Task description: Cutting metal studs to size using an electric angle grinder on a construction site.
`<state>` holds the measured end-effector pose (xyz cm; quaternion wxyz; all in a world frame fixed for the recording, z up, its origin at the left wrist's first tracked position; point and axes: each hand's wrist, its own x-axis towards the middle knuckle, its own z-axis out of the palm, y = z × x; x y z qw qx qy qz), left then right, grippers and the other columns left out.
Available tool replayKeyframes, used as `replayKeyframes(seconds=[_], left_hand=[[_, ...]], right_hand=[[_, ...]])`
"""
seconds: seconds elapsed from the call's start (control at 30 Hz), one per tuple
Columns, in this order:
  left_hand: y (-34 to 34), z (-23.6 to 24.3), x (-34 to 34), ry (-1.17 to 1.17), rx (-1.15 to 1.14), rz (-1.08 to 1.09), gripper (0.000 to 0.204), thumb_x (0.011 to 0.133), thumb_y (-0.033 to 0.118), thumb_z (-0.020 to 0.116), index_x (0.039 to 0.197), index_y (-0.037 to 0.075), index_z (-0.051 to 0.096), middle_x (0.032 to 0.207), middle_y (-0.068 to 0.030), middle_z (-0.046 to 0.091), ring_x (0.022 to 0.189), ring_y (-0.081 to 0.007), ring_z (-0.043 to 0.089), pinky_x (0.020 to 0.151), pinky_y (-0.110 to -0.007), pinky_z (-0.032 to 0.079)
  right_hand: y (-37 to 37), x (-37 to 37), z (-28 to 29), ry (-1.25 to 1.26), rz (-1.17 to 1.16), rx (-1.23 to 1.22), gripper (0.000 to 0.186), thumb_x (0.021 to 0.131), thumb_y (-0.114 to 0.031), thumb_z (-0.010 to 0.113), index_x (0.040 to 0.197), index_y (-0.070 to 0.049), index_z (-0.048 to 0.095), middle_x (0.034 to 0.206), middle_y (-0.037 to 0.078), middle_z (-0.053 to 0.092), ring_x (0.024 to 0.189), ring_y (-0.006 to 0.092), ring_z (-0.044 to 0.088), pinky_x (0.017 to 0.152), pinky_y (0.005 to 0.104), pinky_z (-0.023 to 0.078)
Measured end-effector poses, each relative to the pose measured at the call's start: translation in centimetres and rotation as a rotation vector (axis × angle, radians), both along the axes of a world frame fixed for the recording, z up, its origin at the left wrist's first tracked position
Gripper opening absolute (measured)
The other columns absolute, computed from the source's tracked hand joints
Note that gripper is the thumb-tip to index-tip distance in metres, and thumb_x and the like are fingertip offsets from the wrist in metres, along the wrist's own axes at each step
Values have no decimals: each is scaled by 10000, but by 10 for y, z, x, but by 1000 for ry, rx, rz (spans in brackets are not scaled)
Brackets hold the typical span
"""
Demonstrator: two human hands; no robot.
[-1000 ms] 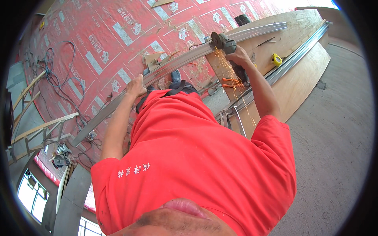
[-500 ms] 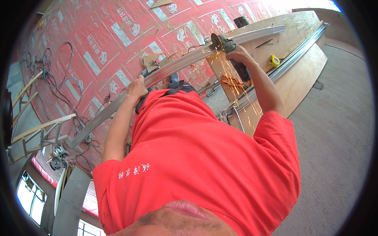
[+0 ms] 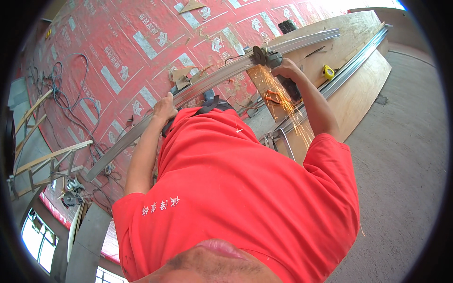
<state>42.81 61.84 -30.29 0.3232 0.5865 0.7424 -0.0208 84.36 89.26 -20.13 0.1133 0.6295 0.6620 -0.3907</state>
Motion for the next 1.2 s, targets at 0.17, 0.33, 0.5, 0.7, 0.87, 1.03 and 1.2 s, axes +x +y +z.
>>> replayKeyframes(seconds=[0.17,0.33,0.5,0.7,0.87,1.03,1.2], left_hand=[[1,1,2,10,4,-4,336,719,165,637,968,-2,484,859,-272,654,857,-422,652,758,-496,525],[2,2,2,12,-3,2,321,721,138,626,976,-2,490,875,-274,657,874,-416,655,775,-491,528],[0,-3,2,7,-2,22,384,745,247,659,983,1,485,884,-279,656,884,-423,652,778,-497,526],[-2,-7,0,0,7,10,416,772,312,652,994,5,480,882,-274,655,866,-424,653,765,-507,523],[-9,-20,2,-2,31,23,410,792,321,635,1002,6,477,875,-270,655,859,-423,654,758,-509,523],[-8,-16,3,-8,58,16,331,815,256,596,998,5,481,870,-265,658,851,-419,658,747,-505,528],[-10,-29,3,-6,72,14,216,823,145,536,982,7,489,852,-257,662,828,-411,664,719,-504,534]], right_hand=[[3,20,-18,34,16,3,334,516,-218,750,757,-18,634,653,76,599,582,194,563,562,343,455],[0,25,-17,62,29,-64,388,555,-178,737,908,-46,648,736,47,619,663,170,571,631,324,467],[-2,18,-20,48,27,36,347,528,-209,722,793,-2,636,685,100,611,616,201,576,579,344,463],[3,14,-14,-80,26,-59,378,541,-196,738,862,-24,638,716,55,609,634,171,564,595,326,459],[10,2,-9,-41,19,-7,337,524,-230,748,762,-17,641,654,67,597,588,183,567,566,333,460],[27,-12,-13,-65,51,69,317,513,-253,761,673,-4,647,588,75,580,550,182,567,538,345,449],[33,-11,-12,-42,50,-5,302,503,-254,768,599,-4,628,553,64,548,520,160,541,503,329,430]])
